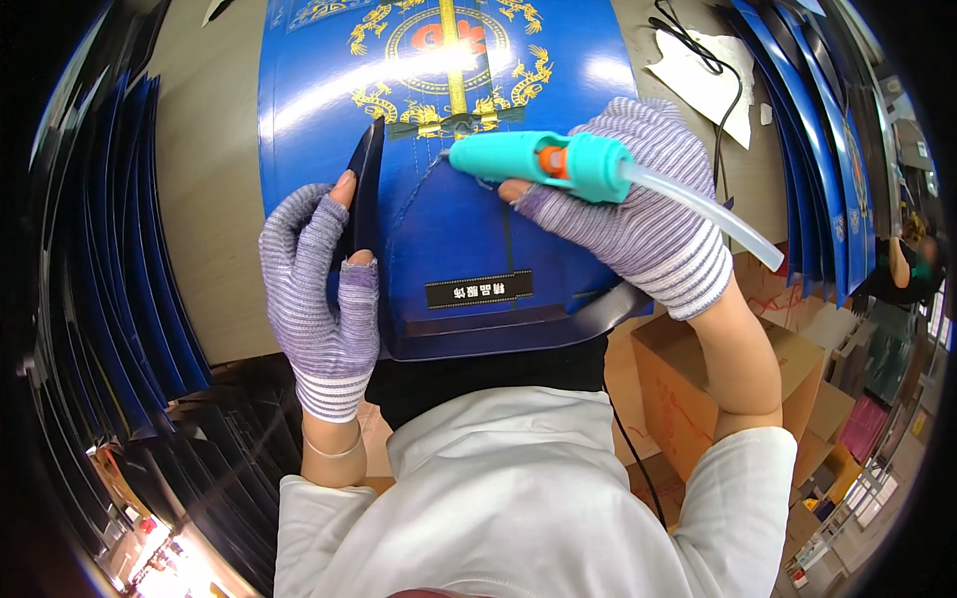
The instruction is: The person uses a hot glue gun to attach black plastic trim pieces to the edges of blue decorative panels. They apply glue to the panel surface and press the trim into place, repeating this process for multiple units in a workshop setting.
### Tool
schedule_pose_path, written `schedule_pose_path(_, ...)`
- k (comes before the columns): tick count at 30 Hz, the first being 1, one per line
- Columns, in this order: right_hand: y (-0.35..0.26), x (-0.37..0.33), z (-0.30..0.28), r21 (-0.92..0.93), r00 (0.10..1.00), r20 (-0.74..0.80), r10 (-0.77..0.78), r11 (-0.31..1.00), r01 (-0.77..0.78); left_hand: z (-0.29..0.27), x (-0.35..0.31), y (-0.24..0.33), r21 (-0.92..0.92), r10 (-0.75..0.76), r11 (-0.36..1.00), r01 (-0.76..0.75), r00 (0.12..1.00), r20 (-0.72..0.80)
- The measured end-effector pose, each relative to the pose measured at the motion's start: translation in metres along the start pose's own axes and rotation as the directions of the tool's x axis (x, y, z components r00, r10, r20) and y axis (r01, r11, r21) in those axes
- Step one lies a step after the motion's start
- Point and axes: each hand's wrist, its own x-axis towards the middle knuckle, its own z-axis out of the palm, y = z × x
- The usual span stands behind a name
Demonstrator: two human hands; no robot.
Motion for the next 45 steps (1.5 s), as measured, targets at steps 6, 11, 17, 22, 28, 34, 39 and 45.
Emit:
schedule_pose_path(6, 0.011, -0.002, -0.012, 0.002, 0.997, 0.034, 0.075, 0.997, -0.075, 0.001, -0.001, -0.002, 0.005, 0.005, 1.0, -0.005, 1.0, -0.006)
schedule_pose_path(11, 0.014, 0.001, -0.016, 0.097, 0.997, 0.068, 0.031, 0.995, -0.038, 0.0, 0.0, 0.0, 0.013, -0.006, 1.0, 0.006, 1.0, 0.007)
schedule_pose_path(17, 0.0, 0.001, -0.005, 0.023, 0.998, 0.031, -0.055, 0.998, 0.054, 0.003, 0.0, -0.001, 0.015, -0.005, 1.0, 0.005, 1.0, 0.0)
schedule_pose_path(22, 0.01, -0.001, 0.0, 0.061, 0.998, -0.064, -0.007, 0.998, 0.011, 0.002, 0.002, 0.0, -0.01, -0.013, 1.0, 0.013, 1.0, 0.009)
schedule_pose_path(28, 0.018, 0.0, -0.005, -0.047, 0.997, -0.063, -0.05, 0.998, 0.047, 0.003, 0.005, 0.0, 0.012, 0.029, 0.999, -0.03, 0.999, 0.036)
schedule_pose_path(34, 0.022, 0.0, -0.006, 0.045, 0.996, -0.072, 0.044, 0.998, -0.041, 0.0, 0.013, 0.002, 0.044, 0.087, 0.995, -0.091, 0.992, 0.09)
schedule_pose_path(39, 0.024, -0.005, -0.009, 0.128, 0.99, 0.02, 0.138, 0.982, -0.139, 0.002, 0.015, 0.009, 0.084, 0.06, 0.994, -0.072, 0.989, 0.135)
schedule_pose_path(45, 0.021, -0.002, -0.003, 0.127, 0.996, -0.051, 0.075, 0.99, -0.068, 0.007, 0.014, 0.005, 0.087, 0.072, 0.992, -0.086, 0.985, 0.156)
